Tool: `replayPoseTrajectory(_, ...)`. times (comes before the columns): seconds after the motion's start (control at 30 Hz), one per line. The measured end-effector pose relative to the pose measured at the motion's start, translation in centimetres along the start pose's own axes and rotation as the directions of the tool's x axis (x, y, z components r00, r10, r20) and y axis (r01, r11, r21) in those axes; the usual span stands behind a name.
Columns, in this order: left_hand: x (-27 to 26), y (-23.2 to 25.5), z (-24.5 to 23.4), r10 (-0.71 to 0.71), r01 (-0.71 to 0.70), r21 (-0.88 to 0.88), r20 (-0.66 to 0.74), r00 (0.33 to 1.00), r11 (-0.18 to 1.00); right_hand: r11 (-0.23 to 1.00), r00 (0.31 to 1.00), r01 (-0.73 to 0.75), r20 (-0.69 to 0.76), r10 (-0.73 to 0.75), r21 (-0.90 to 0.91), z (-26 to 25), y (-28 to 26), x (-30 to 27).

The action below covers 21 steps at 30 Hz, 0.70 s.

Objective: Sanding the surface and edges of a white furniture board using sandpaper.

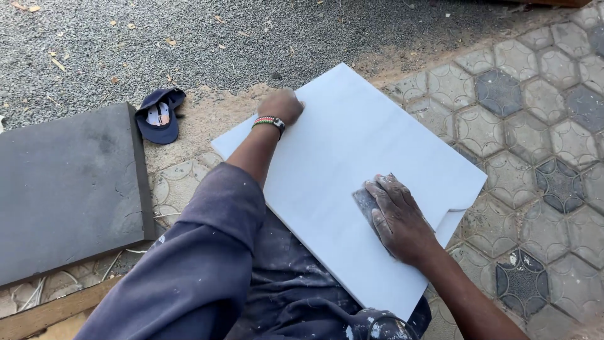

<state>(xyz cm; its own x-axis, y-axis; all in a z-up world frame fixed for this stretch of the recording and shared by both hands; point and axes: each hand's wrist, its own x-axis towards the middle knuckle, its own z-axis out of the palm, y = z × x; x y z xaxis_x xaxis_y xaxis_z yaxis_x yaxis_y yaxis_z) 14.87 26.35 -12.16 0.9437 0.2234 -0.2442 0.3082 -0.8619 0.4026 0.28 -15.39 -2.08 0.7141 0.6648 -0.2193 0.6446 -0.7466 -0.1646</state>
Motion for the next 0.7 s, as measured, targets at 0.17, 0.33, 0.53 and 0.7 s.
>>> replayPoseTrajectory(0.17, 0.4, -2.4, 1.5, -0.162, 0.140, -0.333, -0.040, 0.986, 0.933, 0.998, 0.996, 0.064, 0.069, -0.064, 0.006, 0.5, 0.7, -0.1)
replayPoseTrajectory(0.33, -4.4, -5.4, 5.7, 0.289, -0.282, 0.084, -0.446, 0.847, 0.956, 0.906, 0.905, 0.422, 0.074, -0.418, -0.031, 0.1, -8.5, 4.5)
replayPoseTrajectory(0.53, -9.6, -2.5, 0.5, -0.472, 0.257, -0.860, 0.021, 0.881, 0.440, 0.752, 0.753, 0.658, 0.008, -0.659, 0.039, -1.0, -11.0, 9.0)
replayPoseTrajectory(0.7, -12.0, -0.7, -0.5, -0.459, 0.278, -0.784, -0.009, 0.889, 0.555, 0.880, 0.889, 0.453, -0.010, -0.459, -0.145, -0.6, 1.5, 25.2)
